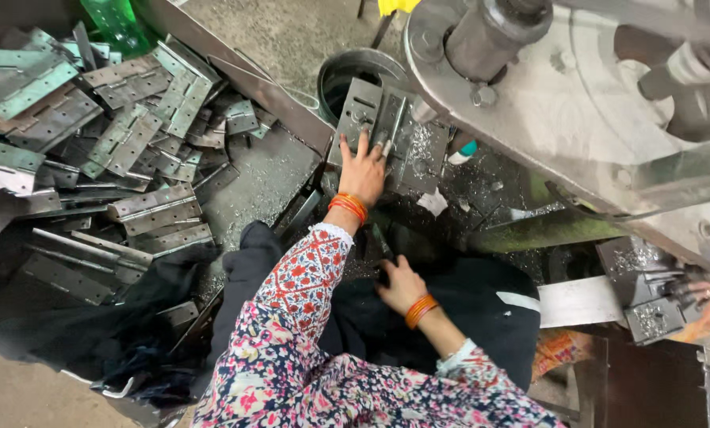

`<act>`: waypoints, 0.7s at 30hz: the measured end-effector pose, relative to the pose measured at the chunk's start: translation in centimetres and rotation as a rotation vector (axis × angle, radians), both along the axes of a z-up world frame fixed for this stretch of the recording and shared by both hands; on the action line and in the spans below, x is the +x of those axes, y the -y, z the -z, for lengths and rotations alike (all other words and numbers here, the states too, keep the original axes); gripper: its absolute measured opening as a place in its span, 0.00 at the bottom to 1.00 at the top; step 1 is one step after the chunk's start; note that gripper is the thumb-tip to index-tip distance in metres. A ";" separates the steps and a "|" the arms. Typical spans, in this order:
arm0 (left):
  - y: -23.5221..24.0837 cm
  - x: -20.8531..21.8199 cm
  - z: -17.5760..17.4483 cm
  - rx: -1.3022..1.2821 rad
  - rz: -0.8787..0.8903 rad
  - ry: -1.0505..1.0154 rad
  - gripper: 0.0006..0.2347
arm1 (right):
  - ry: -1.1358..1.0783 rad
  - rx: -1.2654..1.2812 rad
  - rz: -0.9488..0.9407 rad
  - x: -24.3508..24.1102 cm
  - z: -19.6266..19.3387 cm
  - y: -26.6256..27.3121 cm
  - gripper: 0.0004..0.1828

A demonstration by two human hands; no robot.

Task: The person places metal plates one by one into a fabrication machine, holding them in place by hand while a mechanical component presses down on them, then moves the finished parts into a storage bin.

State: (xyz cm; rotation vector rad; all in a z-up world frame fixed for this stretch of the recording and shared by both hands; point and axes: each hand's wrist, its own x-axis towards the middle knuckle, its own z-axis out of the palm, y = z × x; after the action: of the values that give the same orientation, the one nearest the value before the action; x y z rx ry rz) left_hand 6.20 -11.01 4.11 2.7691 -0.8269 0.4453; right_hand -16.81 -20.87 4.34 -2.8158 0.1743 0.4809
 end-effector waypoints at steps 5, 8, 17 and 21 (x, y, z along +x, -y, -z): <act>1.0 1.0 0.7 0.030 -0.036 -0.087 0.21 | -0.052 -0.034 -0.110 4.2 -8.6 0.1 0.27; 1.6 2.5 -0.1 0.039 -0.049 -0.116 0.21 | -0.073 -0.043 -0.096 5.6 -9.6 -0.3 0.28; 2.0 3.2 0.2 0.018 -0.064 -0.078 0.20 | 0.203 0.095 0.031 -1.6 0.6 -0.2 0.26; 1.8 3.3 0.2 0.014 -0.054 -0.101 0.20 | -0.088 0.001 -0.006 0.7 -3.8 -0.6 0.26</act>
State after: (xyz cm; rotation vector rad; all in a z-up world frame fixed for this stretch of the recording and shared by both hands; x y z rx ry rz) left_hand 9.49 -12.77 3.92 2.8062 -0.7362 0.3078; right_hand -16.09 -20.22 8.13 -2.7971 0.1834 0.6060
